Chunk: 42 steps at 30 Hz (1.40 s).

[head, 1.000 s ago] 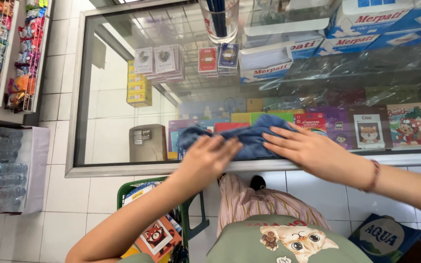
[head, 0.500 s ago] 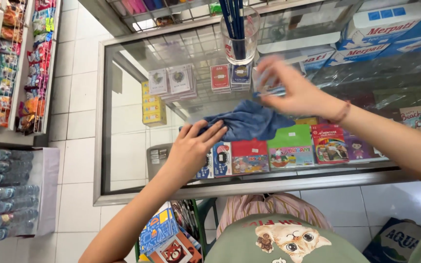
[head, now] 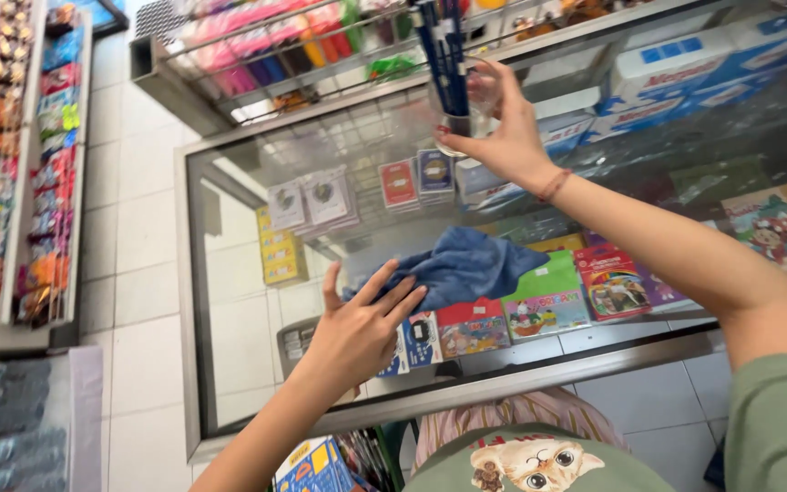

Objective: Clean a glass display case and its contents using rags.

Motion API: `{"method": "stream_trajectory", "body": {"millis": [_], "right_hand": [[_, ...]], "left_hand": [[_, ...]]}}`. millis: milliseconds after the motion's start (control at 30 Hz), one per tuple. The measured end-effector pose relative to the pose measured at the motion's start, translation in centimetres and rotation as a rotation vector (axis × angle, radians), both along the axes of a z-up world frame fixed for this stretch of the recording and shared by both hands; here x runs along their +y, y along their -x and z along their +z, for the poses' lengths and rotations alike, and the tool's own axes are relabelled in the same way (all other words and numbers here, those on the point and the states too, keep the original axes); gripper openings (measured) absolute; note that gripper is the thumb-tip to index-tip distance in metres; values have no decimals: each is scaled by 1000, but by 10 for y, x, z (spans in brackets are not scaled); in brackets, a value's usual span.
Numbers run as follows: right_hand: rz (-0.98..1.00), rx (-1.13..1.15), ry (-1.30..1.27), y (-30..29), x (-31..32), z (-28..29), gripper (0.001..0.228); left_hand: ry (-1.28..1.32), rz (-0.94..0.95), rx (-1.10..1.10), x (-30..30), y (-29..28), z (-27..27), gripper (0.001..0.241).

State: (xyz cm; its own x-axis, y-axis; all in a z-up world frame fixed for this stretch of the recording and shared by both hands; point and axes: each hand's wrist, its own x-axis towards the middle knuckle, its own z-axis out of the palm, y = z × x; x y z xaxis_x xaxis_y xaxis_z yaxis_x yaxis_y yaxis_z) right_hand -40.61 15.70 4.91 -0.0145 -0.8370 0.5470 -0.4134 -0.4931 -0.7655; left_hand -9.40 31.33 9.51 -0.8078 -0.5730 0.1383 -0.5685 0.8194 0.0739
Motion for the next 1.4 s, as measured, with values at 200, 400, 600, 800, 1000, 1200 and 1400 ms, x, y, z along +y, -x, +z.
{"method": "stream_trajectory", "body": {"millis": [200, 400, 600, 800, 1000, 1200, 1400], "right_hand": [[-361, 130, -230, 111, 70, 18, 94], [-325, 137, -56, 223, 125, 4, 90], [-382, 41, -133, 224, 147, 30, 85], [-442, 398, 30, 172, 187, 4, 76], [509, 985, 86, 12, 193, 32, 63], [432, 1093, 31, 10, 134, 14, 65], [201, 1193, 7, 11, 47, 26, 60]], "left_hand": [[-18, -228, 112, -29, -14, -20, 48], [-202, -297, 182, -37, -14, -14, 48], [-221, -252, 206, -32, -13, -16, 53], [-209, -230, 206, -24, -10, -13, 59], [-119, -213, 131, -15, -3, -19, 53], [-95, -126, 52, -51, 12, -21, 58], [108, -20, 72, -151, 52, -43, 63]]}}
